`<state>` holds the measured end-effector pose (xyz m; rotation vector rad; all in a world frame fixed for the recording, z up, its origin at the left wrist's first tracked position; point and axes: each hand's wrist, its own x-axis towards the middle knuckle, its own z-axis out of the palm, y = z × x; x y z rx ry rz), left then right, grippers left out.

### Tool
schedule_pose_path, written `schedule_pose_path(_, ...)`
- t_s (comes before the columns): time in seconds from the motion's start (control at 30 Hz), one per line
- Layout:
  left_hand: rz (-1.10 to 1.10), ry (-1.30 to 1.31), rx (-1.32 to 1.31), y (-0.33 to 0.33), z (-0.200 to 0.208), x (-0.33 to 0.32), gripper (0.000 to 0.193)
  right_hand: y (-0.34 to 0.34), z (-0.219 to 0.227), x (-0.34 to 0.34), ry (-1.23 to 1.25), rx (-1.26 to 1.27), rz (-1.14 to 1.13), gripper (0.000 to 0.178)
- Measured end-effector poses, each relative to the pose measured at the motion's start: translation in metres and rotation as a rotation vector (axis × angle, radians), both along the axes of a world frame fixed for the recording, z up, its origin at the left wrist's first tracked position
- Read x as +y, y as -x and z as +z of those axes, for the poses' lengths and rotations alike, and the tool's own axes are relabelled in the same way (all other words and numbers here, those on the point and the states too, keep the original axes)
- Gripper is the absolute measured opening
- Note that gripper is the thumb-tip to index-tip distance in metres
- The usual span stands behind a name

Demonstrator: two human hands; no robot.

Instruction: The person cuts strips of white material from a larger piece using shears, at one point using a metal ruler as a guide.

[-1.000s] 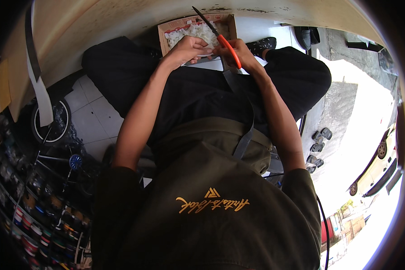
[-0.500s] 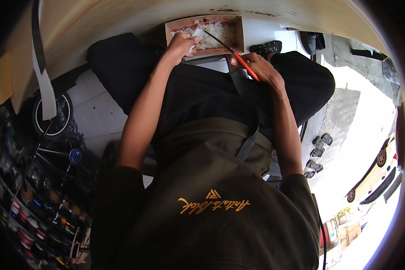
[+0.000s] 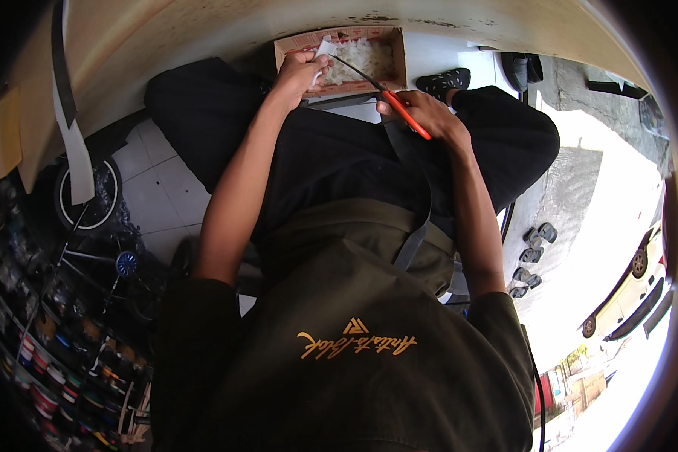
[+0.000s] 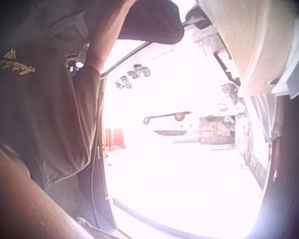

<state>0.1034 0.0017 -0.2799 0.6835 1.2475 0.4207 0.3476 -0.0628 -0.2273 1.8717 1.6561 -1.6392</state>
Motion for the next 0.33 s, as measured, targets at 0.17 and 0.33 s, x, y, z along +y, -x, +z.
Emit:
schedule_pose_path(0.17,-0.143,0.025,-0.047,-0.004,-0.005,-0.004,0.016,0.004,-0.015,0.002,-0.073,0.042,0.015,0.081)
schedule_pose_path(0.33,-0.196,0.053,-0.090,0.002,-0.016,-0.002,0.016,0.007,-0.012,0.012,-0.062,0.019,0.099,0.076)
